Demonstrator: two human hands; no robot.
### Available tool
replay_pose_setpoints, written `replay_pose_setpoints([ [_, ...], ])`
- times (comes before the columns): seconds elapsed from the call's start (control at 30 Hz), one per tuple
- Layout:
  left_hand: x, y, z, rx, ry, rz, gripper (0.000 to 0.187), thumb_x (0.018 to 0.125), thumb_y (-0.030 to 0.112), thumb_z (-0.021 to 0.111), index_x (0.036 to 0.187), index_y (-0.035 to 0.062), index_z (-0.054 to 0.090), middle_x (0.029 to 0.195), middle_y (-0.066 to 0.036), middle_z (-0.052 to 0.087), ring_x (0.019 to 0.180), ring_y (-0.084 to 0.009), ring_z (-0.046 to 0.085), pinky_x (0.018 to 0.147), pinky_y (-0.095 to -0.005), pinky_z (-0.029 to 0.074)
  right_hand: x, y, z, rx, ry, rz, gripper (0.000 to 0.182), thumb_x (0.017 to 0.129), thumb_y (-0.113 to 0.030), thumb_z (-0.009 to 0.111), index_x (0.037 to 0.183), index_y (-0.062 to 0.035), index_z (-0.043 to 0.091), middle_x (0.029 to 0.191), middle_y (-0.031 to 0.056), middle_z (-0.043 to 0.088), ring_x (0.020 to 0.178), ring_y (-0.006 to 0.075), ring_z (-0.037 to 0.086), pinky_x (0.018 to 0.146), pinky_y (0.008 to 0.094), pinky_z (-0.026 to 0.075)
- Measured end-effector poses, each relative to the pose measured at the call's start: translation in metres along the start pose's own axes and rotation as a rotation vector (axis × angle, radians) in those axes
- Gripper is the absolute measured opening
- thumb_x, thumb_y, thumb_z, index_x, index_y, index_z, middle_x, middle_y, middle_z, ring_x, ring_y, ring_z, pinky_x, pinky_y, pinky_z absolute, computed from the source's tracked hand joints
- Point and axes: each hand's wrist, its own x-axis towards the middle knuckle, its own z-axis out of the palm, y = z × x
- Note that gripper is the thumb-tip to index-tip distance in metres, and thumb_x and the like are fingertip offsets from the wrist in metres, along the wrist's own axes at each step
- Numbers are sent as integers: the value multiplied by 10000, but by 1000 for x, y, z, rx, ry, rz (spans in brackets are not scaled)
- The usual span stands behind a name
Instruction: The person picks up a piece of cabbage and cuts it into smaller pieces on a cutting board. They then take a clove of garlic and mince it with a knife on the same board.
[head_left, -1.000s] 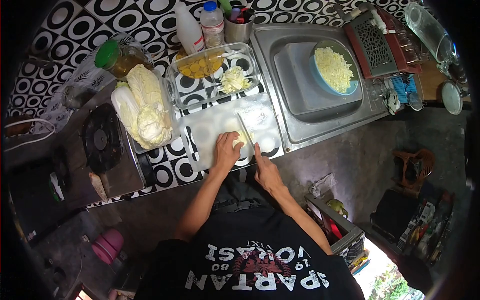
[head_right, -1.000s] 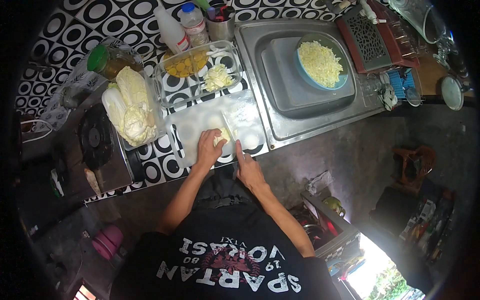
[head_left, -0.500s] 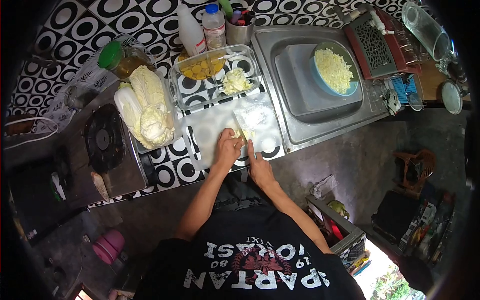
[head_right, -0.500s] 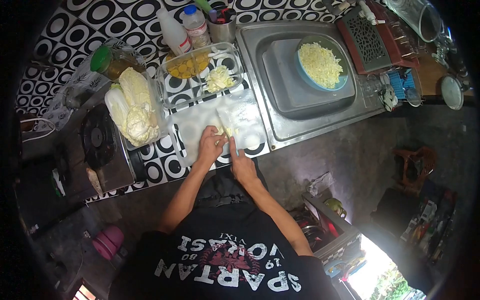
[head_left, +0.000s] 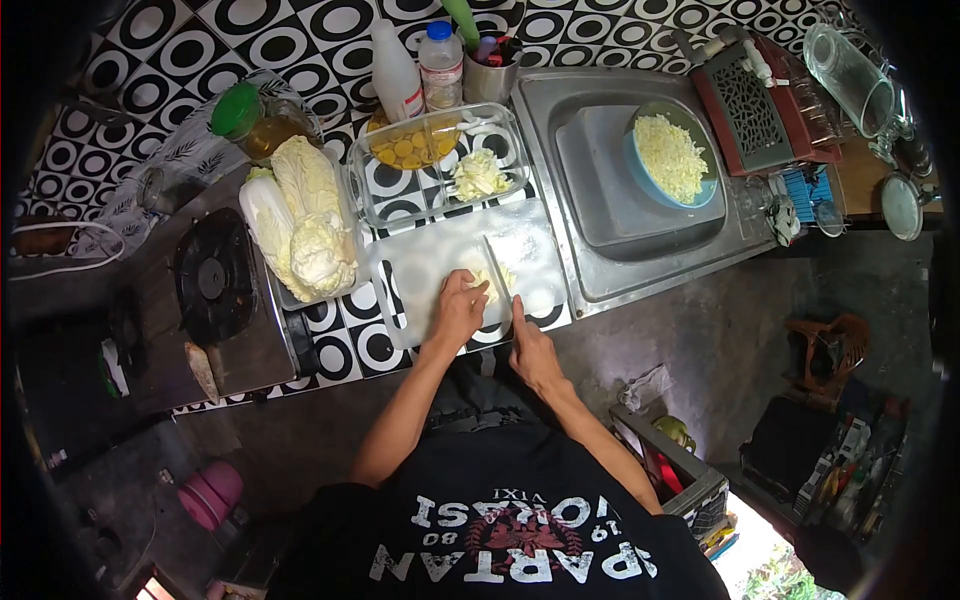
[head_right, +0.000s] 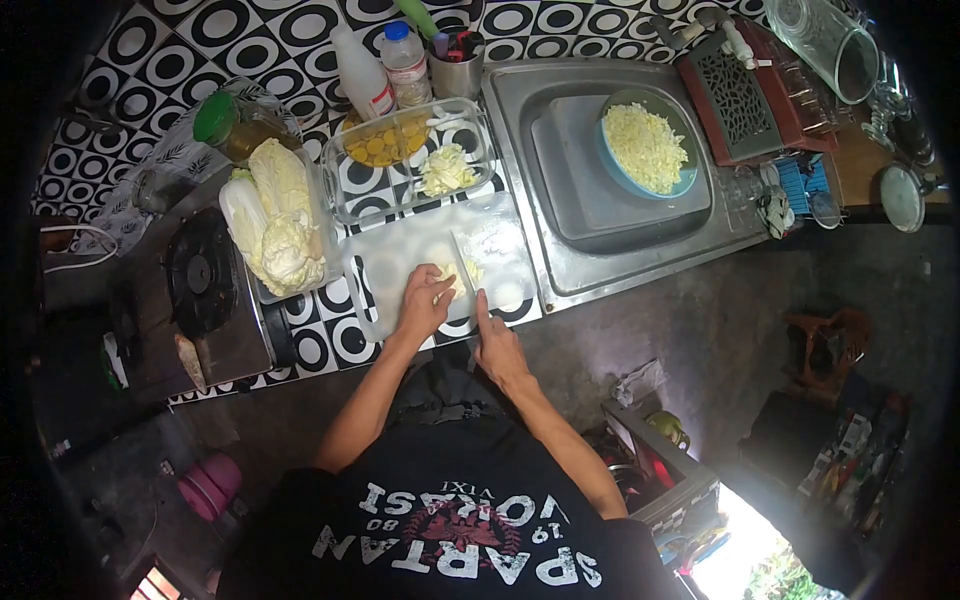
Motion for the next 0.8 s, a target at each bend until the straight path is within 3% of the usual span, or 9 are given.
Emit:
replay_pose_setpoints([
  [0.13,1,4,2,-38,80,-71,282,695,49,709,976,38,685,993,-125,509,835,-266,531,755,-332,457,-4,-7,3,29,-5,-69,848,746,7,540,1449,-123,86,897,250,548,738,432,582,674,496,474],
  [0.33,2,1,7,-24,83,-127,306,670,34,731,971,17,679,962,-110,505,824,-260,548,743,-330,459,-8,-15,9,-83,-45,-14,873,725,4,564,1448,-116,90,933,264,542,736,443,592,656,495,496],
  [0.8,7,4,-2,48,-39,-163,274,674,69,745,933,-2,688,941,-107,492,813,-249,541,724,-317,452,2,-15,14,-110,-71,36,945,687,-11,612,1449,-109,63,955,262,537,733,444,598,643,488,504],
])
